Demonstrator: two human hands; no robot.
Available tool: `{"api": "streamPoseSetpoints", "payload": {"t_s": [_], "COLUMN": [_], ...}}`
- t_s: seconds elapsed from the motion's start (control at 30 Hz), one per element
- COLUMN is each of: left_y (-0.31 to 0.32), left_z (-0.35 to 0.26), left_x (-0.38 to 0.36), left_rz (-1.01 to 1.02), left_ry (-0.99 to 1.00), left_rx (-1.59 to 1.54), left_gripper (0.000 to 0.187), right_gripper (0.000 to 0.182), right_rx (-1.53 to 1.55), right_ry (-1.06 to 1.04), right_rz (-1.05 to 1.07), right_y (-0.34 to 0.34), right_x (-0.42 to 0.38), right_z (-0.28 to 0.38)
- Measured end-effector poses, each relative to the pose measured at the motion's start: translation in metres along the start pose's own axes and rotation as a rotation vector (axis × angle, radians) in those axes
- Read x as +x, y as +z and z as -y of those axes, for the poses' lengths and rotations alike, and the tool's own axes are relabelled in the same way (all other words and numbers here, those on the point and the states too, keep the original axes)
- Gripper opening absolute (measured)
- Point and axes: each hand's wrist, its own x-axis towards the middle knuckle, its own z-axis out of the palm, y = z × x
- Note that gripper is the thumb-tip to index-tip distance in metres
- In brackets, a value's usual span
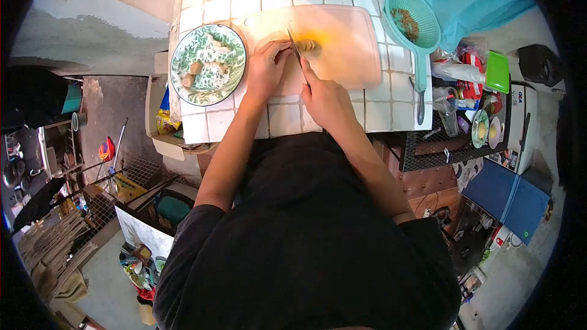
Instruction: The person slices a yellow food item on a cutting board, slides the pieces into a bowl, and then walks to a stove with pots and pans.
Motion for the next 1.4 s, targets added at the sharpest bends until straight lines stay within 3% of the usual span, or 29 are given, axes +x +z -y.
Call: {"api": "streamPoseSetpoints", "payload": {"t_s": [0.73, 0.93, 1.17, 1.33, 1.4], "left_y": [0.000, 0.001, -0.002, 0.000, -0.001], "left_z": [0.005, 0.005, -0.003, -0.003, -0.004], "left_x": [0.000, 0.000, 0.003, 0.003, 0.004], "left_rz": [0.007, -0.002, -0.012, -0.028, -0.028], "left_ry": [-0.003, 0.004, -0.001, -0.006, -0.025], "left_rx": [0.020, 0.020, 0.008, -0.023, -0.048], "left_gripper": [0.017, 0.016, 0.013, 0.014, 0.015], "right_gripper": [0.065, 0.067, 0.068, 0.068, 0.061], "right_rx": [-0.053, -0.091, -0.049, 0.036, 0.115], "right_ry": [-0.042, 0.012, 0.001, -0.005, 0.031], "right_rz": [0.005, 0.117, 0.039, -0.001, 0.026], "right_y": [0.014, 0.011, 0.038, 0.015, -0.004], "right_x": [0.003, 0.006, 0.013, 0.016, 0.013], "right_z": [0.005, 0.006, -0.007, -0.008, -0.011]}}
